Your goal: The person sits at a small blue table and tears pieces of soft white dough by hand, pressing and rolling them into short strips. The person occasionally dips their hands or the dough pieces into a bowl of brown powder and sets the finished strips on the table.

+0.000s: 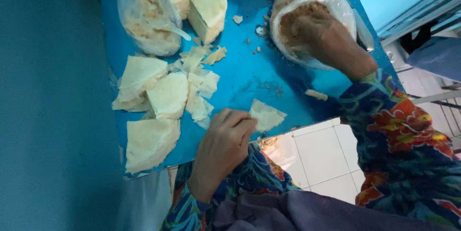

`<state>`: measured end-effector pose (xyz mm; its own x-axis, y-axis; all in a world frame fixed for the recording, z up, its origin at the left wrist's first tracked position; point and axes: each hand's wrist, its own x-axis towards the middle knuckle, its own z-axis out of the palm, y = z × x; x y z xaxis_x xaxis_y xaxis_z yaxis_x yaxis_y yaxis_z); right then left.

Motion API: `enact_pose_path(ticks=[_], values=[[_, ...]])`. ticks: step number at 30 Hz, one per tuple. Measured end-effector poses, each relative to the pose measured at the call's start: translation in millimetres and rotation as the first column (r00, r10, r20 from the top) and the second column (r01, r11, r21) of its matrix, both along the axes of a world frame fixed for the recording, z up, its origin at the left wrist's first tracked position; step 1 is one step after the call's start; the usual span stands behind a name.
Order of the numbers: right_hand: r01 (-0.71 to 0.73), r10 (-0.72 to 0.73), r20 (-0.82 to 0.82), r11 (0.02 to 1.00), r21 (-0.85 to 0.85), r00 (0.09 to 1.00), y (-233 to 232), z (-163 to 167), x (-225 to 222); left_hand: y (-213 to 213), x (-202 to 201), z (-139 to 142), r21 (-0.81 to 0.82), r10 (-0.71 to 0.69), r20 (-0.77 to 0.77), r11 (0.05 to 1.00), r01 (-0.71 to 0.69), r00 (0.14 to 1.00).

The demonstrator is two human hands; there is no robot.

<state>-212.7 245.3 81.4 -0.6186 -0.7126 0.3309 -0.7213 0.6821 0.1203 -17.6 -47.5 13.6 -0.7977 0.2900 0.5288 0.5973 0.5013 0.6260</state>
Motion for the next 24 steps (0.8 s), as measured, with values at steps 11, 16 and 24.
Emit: enact_pose_path(ticks=[11,16,24], values=[[0.207,-0.189,0.137,0.969,-0.137,0.972,-11,-8,-1,-3,3,13,0.019,0.024,0.074,1.0,-0.025,0.997],[0.155,-0.119,0.192,0.97,-0.185,0.974,-26,-16,-5,-4,1,16,0.017,-0.001,0.067,1.0,0.0,0.998],[0.145,-0.14,0.098,0.988,-0.046,0.985,-30,-26,-9,-6,1,16,0.136,0.03,0.134,0.99,-0.048,0.991]])
